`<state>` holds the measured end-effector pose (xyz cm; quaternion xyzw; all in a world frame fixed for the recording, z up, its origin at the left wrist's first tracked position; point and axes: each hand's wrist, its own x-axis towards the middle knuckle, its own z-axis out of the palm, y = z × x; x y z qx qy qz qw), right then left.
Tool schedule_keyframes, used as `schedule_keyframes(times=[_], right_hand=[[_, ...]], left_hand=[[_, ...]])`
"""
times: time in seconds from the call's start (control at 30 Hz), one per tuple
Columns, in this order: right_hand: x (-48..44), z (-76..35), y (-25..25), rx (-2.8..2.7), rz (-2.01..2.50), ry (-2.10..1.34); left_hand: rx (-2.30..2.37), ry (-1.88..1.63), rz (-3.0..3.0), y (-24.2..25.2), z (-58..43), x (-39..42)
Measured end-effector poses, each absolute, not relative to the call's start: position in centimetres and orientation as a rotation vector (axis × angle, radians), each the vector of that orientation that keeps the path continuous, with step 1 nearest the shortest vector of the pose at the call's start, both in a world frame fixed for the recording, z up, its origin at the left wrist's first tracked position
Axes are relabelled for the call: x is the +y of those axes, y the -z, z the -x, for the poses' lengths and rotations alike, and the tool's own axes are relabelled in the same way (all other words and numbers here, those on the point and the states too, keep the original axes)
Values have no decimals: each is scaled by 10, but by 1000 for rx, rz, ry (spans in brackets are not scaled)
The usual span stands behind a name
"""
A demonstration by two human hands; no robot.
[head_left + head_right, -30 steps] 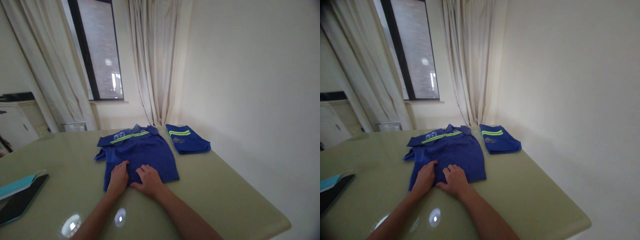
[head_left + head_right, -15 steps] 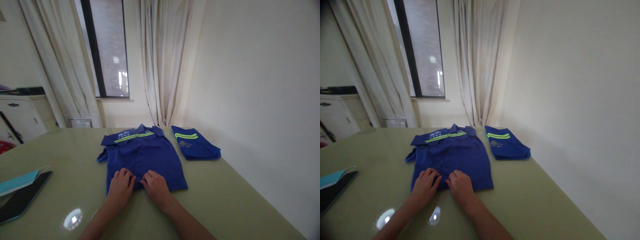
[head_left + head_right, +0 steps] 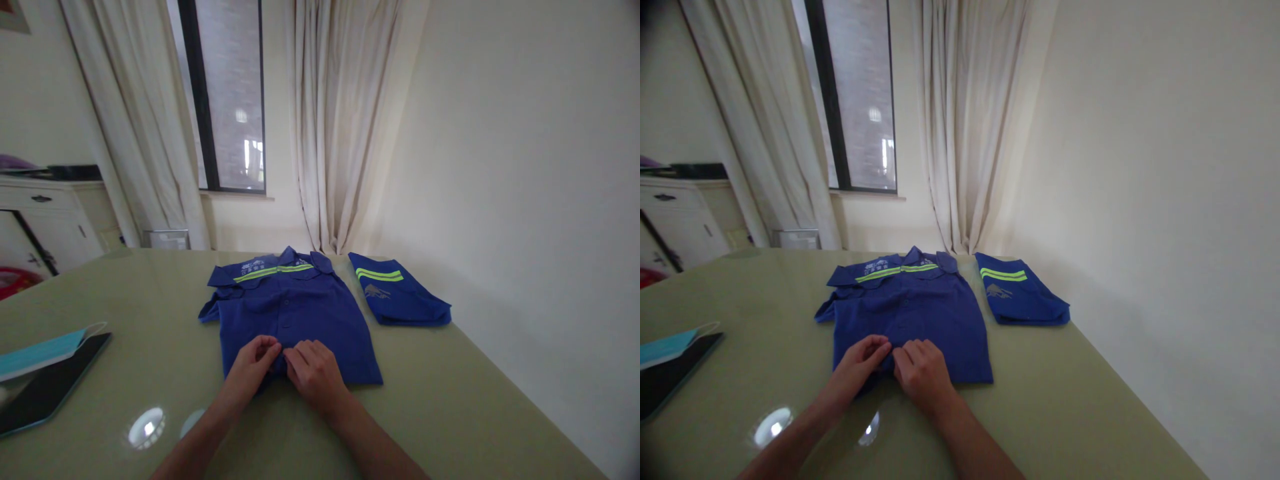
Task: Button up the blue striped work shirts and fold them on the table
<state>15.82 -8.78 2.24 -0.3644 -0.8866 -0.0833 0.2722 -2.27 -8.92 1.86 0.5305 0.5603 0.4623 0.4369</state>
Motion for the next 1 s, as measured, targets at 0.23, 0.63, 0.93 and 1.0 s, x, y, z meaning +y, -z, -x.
schedule_keyframes(times=[0.23, 0.63, 0.93, 1.0], right_hand=[[-89, -157, -24, -2448, 965, 161], [-91, -156, -21, -2361, 1121, 93], [-91, -153, -12, -2396, 1181, 98], [-90, -154, -15, -2335, 1214, -11]], left_hand=[[1483, -1263, -1464, -16, 15, -95], [1429, -1241, -1388, -20, 17, -96], [1327, -1060, -1438, -18, 22, -94], [1369, -1031, -1549, -15, 26, -92]])
